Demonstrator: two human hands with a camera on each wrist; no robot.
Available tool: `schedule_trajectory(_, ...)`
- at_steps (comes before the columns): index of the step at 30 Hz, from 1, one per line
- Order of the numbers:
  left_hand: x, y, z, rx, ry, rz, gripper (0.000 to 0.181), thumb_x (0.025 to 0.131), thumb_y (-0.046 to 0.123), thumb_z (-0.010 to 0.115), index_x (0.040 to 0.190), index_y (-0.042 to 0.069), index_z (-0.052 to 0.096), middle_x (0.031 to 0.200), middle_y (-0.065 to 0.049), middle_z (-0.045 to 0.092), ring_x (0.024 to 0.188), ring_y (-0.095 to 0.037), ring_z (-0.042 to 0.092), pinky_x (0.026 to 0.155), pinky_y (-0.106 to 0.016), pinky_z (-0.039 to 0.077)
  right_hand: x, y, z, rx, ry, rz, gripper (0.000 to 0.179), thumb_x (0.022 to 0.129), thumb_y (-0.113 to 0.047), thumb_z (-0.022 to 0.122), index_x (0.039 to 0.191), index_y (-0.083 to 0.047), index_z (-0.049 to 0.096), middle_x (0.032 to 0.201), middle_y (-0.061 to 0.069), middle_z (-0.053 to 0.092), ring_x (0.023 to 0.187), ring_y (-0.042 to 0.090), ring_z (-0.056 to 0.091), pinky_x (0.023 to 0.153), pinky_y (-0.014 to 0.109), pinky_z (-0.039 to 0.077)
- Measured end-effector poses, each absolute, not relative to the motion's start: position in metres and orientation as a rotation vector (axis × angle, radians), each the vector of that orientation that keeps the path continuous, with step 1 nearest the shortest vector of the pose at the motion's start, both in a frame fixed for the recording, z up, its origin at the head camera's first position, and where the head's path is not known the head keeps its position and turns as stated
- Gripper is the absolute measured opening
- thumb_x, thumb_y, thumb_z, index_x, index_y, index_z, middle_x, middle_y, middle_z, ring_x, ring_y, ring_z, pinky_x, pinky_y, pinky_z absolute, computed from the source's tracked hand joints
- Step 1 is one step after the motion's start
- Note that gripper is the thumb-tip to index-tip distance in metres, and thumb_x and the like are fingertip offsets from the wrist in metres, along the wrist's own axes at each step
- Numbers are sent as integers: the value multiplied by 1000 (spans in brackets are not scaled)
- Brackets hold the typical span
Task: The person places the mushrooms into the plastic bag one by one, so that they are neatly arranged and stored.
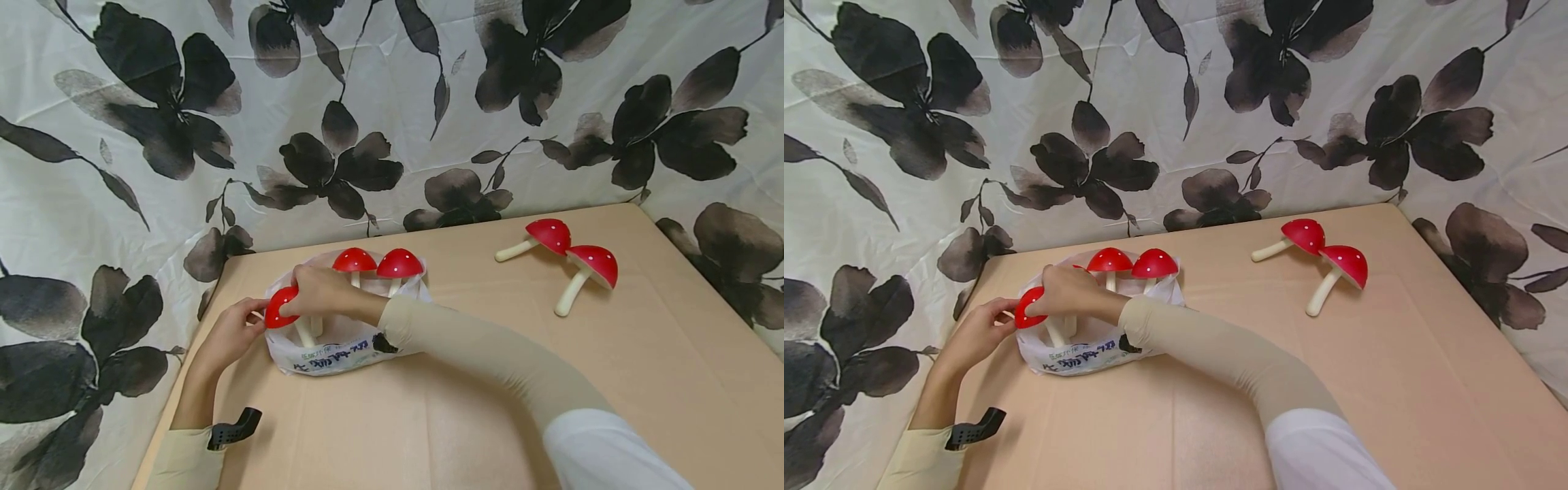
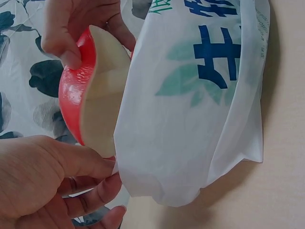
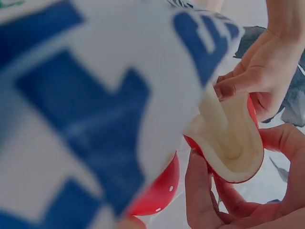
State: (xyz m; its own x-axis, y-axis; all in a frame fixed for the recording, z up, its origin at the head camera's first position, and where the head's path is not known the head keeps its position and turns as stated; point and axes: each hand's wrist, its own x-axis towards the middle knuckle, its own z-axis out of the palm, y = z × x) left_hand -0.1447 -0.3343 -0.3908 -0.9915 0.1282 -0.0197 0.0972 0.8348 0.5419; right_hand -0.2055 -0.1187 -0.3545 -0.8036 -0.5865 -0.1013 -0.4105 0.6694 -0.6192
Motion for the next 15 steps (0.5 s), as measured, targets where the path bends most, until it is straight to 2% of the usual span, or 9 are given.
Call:
schedule_trajectory(7,-145,-336,-392,184,2969,854,38,92,-4,63,129,-9,61,114,-24,64,95,-32,63,73,-16,50,-208,-112,-357,-600,2509,-1074,41,82,-37,80,112,-17,61,95,-6,65,84,13,61,61,24,54)
schedule_trajectory(15,-143,-338,-394,200,2989,858,36,92,-5,64,127,-9,62,114,-24,65,96,-34,64,72,-17,51,-214,-104,-358,-575,2532,-1184,51,84,-34,79,126,-19,56,113,-2,65,91,13,59,66,22,55)
